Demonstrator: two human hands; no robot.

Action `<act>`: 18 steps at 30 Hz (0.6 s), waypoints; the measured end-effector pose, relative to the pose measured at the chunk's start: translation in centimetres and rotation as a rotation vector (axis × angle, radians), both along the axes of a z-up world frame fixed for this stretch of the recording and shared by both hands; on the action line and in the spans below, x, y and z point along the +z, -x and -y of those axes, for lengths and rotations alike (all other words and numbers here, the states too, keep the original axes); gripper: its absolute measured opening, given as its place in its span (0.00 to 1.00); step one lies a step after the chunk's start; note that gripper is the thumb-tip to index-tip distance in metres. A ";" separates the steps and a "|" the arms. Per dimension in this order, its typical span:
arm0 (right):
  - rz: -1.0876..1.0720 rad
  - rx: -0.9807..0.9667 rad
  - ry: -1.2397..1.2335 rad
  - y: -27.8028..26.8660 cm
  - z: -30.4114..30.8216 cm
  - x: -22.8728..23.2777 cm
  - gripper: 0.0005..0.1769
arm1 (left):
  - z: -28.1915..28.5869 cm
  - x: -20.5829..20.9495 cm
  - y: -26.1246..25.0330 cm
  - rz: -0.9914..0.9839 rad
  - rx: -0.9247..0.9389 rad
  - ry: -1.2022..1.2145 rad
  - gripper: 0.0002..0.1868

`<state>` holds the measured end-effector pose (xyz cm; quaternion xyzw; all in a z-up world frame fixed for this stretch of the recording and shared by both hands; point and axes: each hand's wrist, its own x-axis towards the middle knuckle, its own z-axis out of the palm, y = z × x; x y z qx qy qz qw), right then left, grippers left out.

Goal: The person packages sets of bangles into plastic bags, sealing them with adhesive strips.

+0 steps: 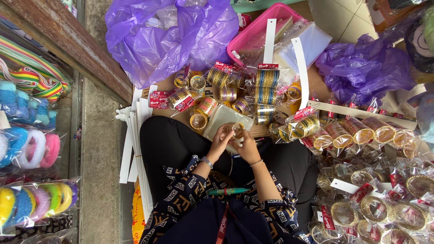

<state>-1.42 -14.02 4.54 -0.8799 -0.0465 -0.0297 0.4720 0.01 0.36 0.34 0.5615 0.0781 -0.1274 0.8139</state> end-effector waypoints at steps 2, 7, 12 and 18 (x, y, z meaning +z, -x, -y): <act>-0.038 0.014 -0.037 0.0 0.4 0.3 0.23 | 0.2 -1.5 -0.4 0.034 0.029 -0.041 0.32; -0.084 -0.113 -0.282 -1.0 0.8 1.4 0.19 | 0.4 2.0 -0.3 0.091 0.164 -0.172 0.37; -0.132 -0.291 -0.258 -1.1 2.5 -0.7 0.18 | 0.1 0.9 -0.1 -0.083 0.270 -0.013 0.21; -0.072 -0.295 -0.108 -1.7 4.1 -1.4 0.32 | -0.3 -0.6 -0.8 -0.059 0.353 -0.129 0.24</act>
